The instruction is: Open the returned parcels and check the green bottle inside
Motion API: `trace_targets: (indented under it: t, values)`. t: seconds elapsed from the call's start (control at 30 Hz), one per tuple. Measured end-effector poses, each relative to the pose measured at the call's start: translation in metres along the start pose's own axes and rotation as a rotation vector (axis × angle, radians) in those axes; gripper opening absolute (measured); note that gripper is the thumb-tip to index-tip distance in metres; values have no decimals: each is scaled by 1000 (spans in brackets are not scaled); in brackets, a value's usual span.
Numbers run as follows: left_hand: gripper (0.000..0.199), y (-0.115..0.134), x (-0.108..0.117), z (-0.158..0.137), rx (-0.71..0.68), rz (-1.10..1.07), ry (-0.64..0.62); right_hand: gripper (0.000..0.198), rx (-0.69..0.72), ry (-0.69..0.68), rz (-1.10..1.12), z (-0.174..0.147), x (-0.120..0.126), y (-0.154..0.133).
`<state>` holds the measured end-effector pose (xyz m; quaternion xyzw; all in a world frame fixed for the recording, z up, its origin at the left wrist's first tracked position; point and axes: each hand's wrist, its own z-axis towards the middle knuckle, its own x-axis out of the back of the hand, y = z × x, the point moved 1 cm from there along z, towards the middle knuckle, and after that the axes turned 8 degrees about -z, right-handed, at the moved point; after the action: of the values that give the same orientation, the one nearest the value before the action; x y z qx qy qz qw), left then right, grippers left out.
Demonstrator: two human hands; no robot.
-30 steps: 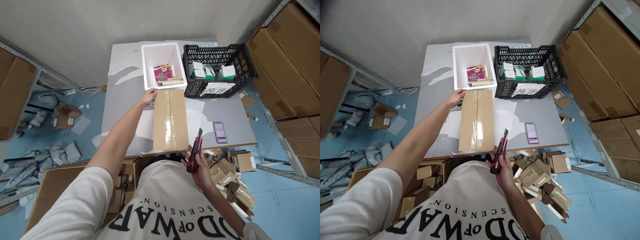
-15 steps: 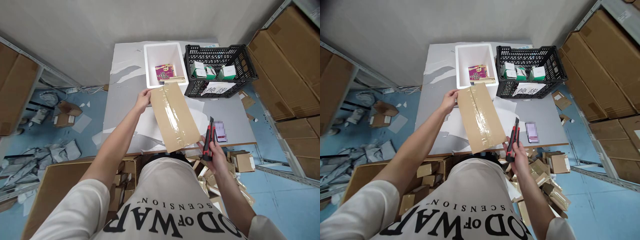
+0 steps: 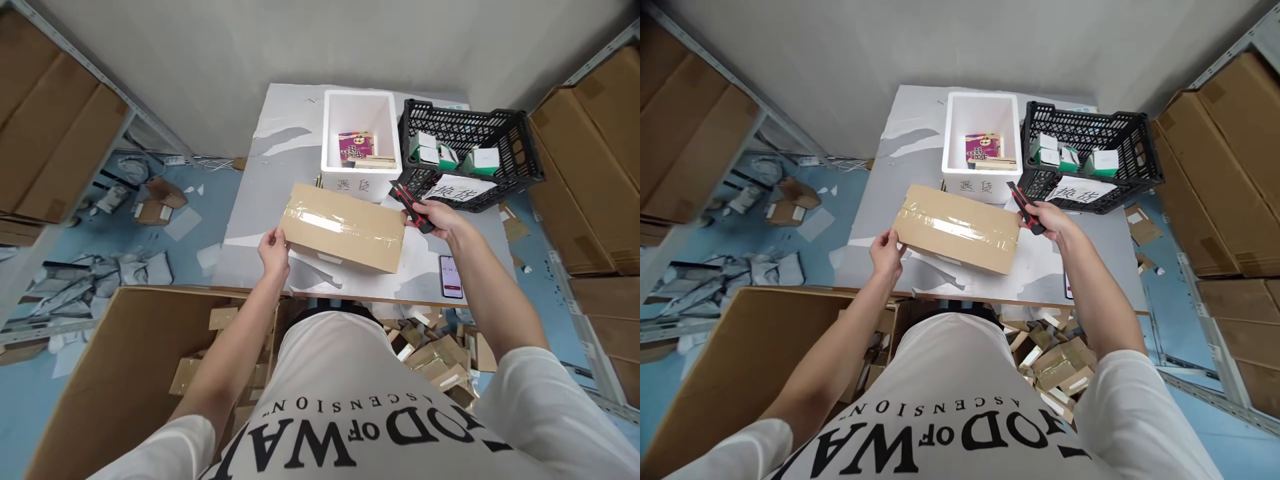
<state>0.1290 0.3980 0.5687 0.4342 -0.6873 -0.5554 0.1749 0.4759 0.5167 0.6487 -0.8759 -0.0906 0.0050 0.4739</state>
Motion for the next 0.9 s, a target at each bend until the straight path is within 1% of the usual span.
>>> trace_targets:
  t: [0.1,0.2,0.3,0.5,0.6,0.67,0.7,0.77,0.83,0.9]
  values:
    - [20,-11,15,-18,33,-41,45,13,7,-52,-46,26,-1,-4]
    - [23,-20,24,-29,23,-80,66,11,36,-77,-74,41,0,-1]
    - [27,-22,27,-31,9,-84,47,10,70,-74,-72,45,2,4]
    - [31,-17,25,-37,42,-53,2,10,106,-70,-66,46,10,10]
    - [32,-22,25,-40,61,-26,-26,9,119,-41,-67,46,16,11]
    - [33,-27,26,-38,47,40,-55,8,125,-19,-64,47,18,14]
    - [34,-29,27,-36,19,97,-71,7,125,-10,-64,48,19,16]
    - [34,-28,30,-29,-83,252,-106,6,128,7,-57,49,20,23]
    - [33,-22,30,-23,-259,434,-149,9,161,20,-33,48,22,33]
    - [37,-10,25,-17,-482,614,-225,17,235,42,-5,44,26,47]
